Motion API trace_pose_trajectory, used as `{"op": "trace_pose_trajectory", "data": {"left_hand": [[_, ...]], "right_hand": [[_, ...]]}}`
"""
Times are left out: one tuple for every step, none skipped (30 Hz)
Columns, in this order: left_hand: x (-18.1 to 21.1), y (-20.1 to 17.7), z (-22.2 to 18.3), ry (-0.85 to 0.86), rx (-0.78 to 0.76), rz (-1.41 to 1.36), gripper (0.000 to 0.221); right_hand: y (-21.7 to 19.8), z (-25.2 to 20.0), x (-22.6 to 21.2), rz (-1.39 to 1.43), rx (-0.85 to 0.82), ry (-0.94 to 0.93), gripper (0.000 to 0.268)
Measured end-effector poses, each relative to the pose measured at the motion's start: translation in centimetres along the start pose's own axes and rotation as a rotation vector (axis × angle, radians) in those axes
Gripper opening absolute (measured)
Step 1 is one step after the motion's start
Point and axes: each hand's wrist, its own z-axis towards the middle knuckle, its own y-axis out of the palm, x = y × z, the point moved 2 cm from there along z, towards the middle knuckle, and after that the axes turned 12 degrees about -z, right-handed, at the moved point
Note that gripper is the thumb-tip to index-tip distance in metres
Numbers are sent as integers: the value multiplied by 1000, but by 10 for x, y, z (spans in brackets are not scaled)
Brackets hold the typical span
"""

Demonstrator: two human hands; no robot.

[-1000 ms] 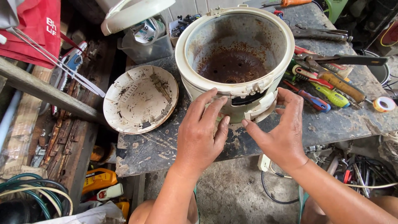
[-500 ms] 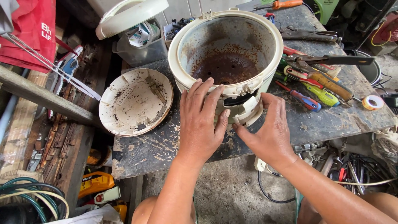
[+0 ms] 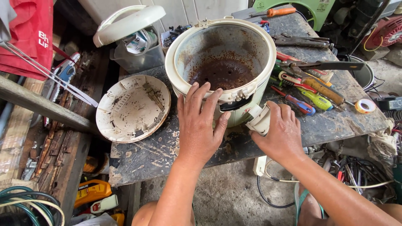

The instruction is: Repairing the bottom base of a rice cooker, including wire manipulation and assembly of the outer casing.

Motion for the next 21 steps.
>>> {"op": "trace_pose_trajectory", "data": {"left_hand": [[1, 0, 0, 4, -2, 3, 43], [1, 1, 0, 4, 2, 6, 43], [1, 1, 0, 4, 9, 4, 44], [1, 0, -1, 3, 18, 6, 45], [0, 0, 0, 2, 24, 14, 45], [-1, 0, 1, -9, 18, -25, 44], [-2, -1, 1, -19, 13, -63, 43], [-5, -5, 6, -21, 19, -52, 43], [-9, -9, 12, -78, 57, -182, 40], [-12, -12, 17, -134, 94, -313, 37], [-25, -17, 25, -133, 101, -302, 37], [-39, -23, 32, -179, 196, -418, 36], [-54, -29, 40, -224, 291, -534, 35], [-66, -39, 53, -220, 291, -530, 35], [-83, -49, 64, -500, 458, -763, 31], [-99, -55, 74, -786, 618, -997, 30], [-121, -60, 81, -782, 616, -998, 30], [-145, -62, 87, -932, 720, -1117, 47], [-169, -63, 94, -1084, 825, -1234, 66], [-191, -66, 99, -1079, 818, -1240, 66], [-214, -68, 103, -1119, 868, -1236, 82]], "right_hand": [[0, 1, 2, -46, -18, 11, 92], [-1, 2, 5, -45, -16, 7, 92], [-1, 2, 7, -62, -40, 24, 91], [-1, 4, 8, -78, -63, 36, 91], [3, 4, 13, -74, -59, 28, 91], [7, 4, 16, -113, -26, 15, 91], [10, 4, 19, -152, 8, 2, 92], [13, 3, 21, -145, 12, -9, 92], [16, 2, 25, -96, -9, 9, 96], [20, 2, 29, -47, -30, 29, 100], [22, 2, 30, -40, -26, 19, 100], [24, 2, 32, -61, -23, 12, 100], [26, 2, 34, -83, -19, 6, 99], [24, 3, 35, -78, -16, 5, 99], [24, 4, 36, -152, -15, -15, 94], [22, 5, 38, -229, -13, -33, 90], [25, 3, 41, -228, -9, -32, 90], [29, 4, 45, -223, 3, -47, 90], [32, 5, 48, -218, 15, -63, 91], [31, 4, 47, -220, 20, -57, 91], [31, 4, 45, -212, 1, -76, 90]]}}
